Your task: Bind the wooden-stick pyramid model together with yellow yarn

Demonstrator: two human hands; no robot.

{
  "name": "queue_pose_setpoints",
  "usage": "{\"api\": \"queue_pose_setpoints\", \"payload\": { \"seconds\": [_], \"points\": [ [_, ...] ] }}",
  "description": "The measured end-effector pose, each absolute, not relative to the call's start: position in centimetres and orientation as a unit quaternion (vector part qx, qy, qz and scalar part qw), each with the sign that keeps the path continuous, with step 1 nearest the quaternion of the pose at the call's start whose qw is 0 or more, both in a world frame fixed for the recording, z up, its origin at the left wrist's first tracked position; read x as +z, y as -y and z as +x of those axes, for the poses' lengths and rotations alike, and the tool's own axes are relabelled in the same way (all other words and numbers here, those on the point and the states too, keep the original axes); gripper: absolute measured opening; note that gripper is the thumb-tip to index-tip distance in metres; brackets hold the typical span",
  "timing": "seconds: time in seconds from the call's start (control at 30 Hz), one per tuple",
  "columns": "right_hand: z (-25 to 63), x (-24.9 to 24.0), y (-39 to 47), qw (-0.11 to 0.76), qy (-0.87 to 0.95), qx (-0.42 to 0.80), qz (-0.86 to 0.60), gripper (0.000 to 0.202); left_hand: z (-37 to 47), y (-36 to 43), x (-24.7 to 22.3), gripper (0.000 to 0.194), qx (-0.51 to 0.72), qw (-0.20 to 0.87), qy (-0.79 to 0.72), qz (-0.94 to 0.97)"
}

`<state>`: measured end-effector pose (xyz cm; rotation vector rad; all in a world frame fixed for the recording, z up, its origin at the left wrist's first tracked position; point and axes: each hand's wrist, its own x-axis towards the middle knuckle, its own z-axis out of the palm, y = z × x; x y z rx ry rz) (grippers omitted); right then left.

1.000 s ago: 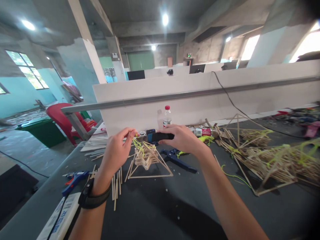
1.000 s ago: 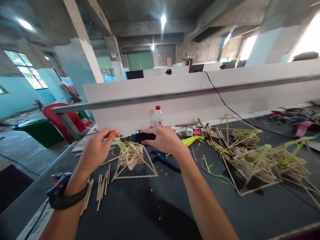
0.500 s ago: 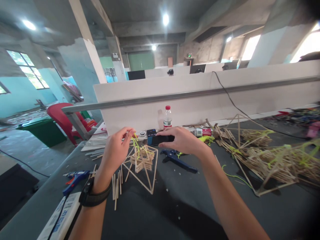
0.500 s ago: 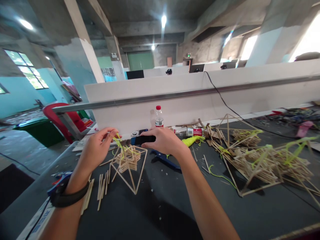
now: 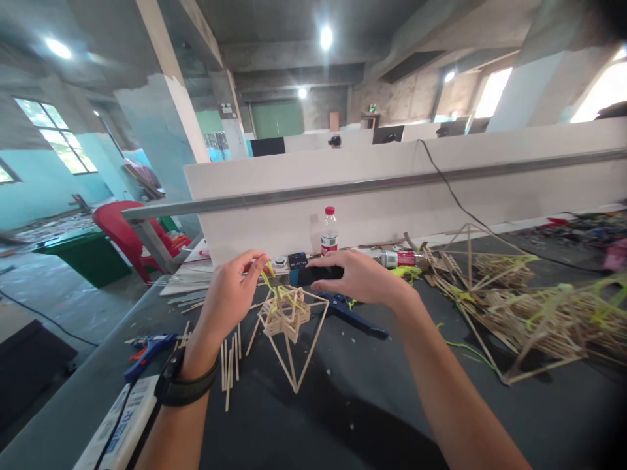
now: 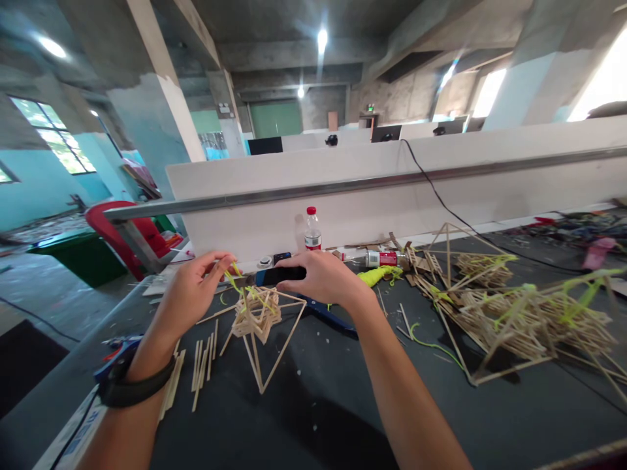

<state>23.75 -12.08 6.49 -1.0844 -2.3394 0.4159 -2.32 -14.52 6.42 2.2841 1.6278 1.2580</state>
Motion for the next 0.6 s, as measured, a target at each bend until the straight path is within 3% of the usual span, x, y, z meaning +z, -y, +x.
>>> {"api": "queue_pose_setpoints", "payload": {
  "seconds": [0.6],
  "points": [
    [24.13, 5.92, 11.31, 0.271, 0.864, 0.132, -0.403, 0.043, -1.63, 14.54, 6.11, 0.033, 0.395, 0.039, -0.518, 0.758]
  ]
}}
